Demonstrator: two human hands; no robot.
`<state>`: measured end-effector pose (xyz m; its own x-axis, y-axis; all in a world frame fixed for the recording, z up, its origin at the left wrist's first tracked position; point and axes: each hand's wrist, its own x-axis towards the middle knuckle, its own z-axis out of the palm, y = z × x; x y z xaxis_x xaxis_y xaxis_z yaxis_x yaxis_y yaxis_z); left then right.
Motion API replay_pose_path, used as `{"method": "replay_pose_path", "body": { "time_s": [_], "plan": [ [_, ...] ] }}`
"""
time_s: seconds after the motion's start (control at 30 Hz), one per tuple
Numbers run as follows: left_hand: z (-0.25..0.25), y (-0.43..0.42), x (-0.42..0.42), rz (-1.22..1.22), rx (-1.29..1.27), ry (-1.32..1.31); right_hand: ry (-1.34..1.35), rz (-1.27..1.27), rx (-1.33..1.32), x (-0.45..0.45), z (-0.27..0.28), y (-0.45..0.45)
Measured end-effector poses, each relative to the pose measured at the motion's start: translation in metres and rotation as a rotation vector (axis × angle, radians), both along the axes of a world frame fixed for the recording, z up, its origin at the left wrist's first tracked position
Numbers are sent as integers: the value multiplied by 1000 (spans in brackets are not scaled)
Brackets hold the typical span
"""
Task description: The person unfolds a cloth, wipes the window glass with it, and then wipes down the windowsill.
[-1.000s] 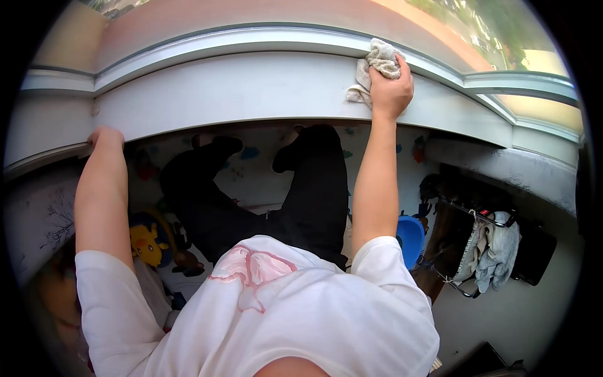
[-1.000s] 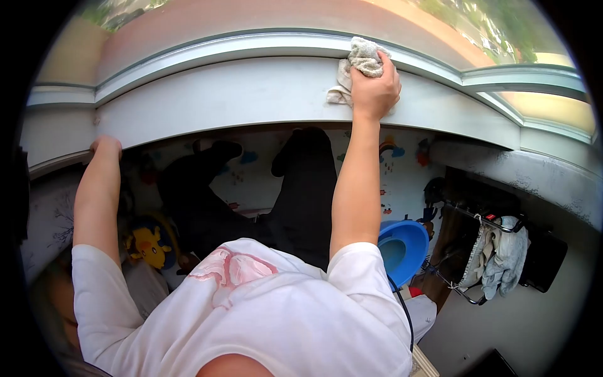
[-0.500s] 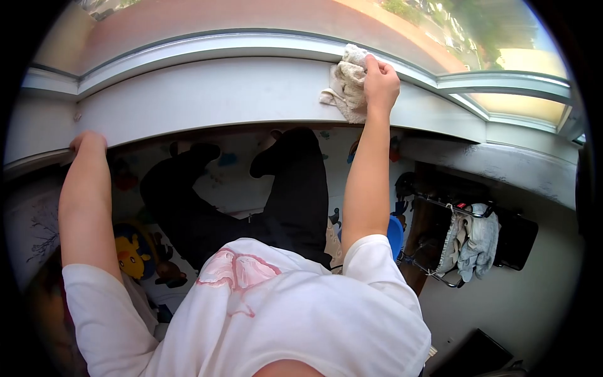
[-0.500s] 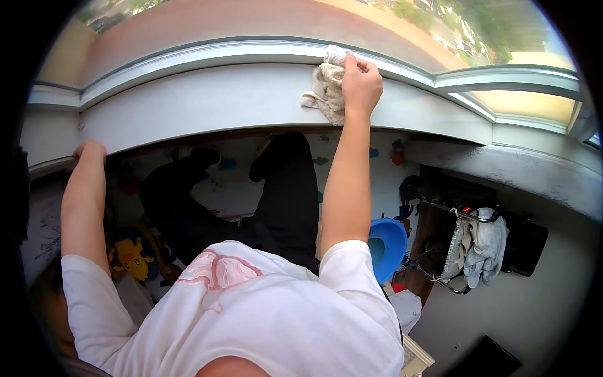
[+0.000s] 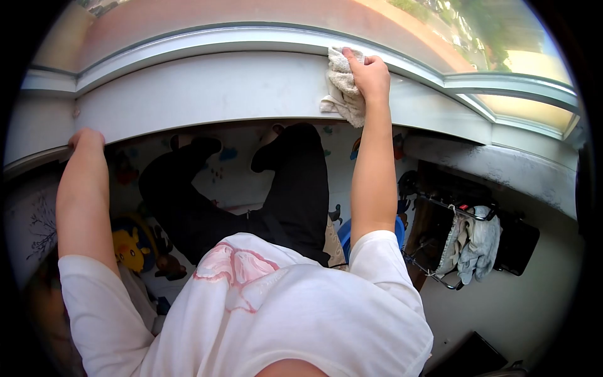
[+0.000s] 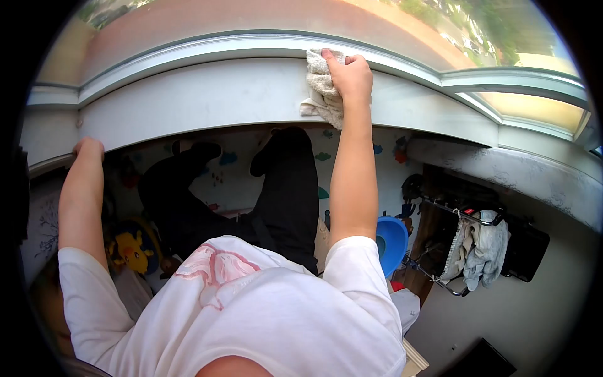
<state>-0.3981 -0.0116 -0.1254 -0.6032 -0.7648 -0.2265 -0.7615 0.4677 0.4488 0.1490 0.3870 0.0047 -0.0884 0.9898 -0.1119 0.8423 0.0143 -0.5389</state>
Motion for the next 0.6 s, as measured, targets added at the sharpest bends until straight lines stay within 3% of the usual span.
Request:
{"method": "replay_pose_path", "body": {
  "time_s": [0.17,0.33,0.47,0.6],
  "plan": [
    [15,16,13,-12,-87,-10,-167,135,187,-15,8,-25],
    [22,26,20,-25,-143,6,-275,343,538,-13,-4,-13],
    [28,27,21,-37,-176,28,-255,378,566,3,-1,3],
    [29,22,24,-37,-206,24,-210,241,525,11,-3,5]
  ]
}}
